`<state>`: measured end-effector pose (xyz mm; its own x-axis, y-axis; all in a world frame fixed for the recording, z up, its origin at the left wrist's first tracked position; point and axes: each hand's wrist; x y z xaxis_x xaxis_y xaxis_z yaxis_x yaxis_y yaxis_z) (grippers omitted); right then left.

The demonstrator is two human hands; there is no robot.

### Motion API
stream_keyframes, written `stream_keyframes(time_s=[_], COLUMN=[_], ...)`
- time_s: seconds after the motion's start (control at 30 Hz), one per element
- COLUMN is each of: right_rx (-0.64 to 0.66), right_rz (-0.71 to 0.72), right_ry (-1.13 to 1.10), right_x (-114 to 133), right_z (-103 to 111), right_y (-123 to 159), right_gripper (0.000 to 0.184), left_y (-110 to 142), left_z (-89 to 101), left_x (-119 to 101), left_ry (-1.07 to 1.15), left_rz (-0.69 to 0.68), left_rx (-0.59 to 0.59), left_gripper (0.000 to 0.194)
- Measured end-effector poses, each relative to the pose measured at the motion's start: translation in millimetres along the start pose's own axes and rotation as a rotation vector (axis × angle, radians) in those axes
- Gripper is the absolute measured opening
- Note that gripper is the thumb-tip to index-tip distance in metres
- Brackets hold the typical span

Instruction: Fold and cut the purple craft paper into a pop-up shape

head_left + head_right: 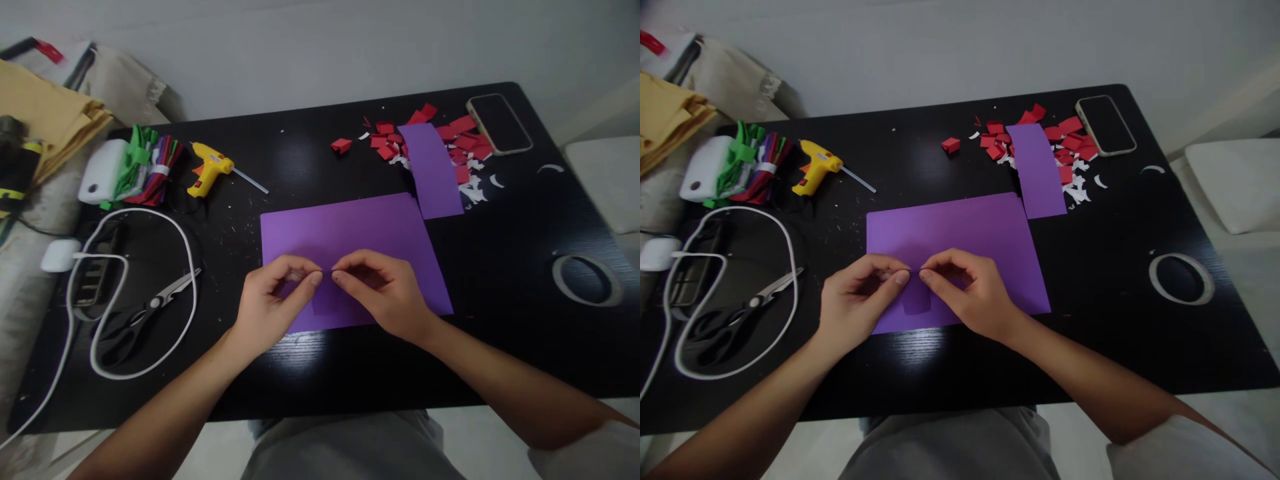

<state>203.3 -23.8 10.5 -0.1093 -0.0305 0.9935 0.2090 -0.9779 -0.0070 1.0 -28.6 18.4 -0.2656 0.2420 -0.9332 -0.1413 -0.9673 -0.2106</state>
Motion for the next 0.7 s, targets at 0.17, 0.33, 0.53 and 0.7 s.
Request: stream_keyframes(time_s=[0.17, 0.33, 0.53, 0.7], right_rx=[0.005, 0.012, 0.032, 0.014], right_rz=[0.049, 0.060, 0.082, 0.103], right_ry=[0.068, 0.071, 0.096, 0.159], right_x=[-0.8, -1.2, -0.9, 2.0], right_z=[0.7, 0.1, 0.9, 2.1], right_y=[0.0, 2.0, 1.7, 0.8], right_gripper=[0.002, 0.002, 0.003, 0.005], left_y=[-1.1, -1.0, 1.1, -0.4], left_z=[0.1, -0.5, -2.2, -1.0], left_x=[-0.1, 0.9, 0.0, -1.2], left_ry=[-0.011, -0.037, -0.037, -0.039], left_rz=[-0.002, -0.053, -0.070, -0.043], left_rx=[0.027, 0.023, 0.022, 0.030], left_gripper=[0.005, 0.008, 0.007, 0.005])
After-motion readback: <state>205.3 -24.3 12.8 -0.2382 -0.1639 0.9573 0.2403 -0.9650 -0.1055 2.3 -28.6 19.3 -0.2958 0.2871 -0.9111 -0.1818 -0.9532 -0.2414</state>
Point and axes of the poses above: each hand's wrist, its own y-axis away from the middle knuckle, its own z-axis out of the back of the hand, x = y × z, and after that the axes turned 5 degrees about y, right-handed
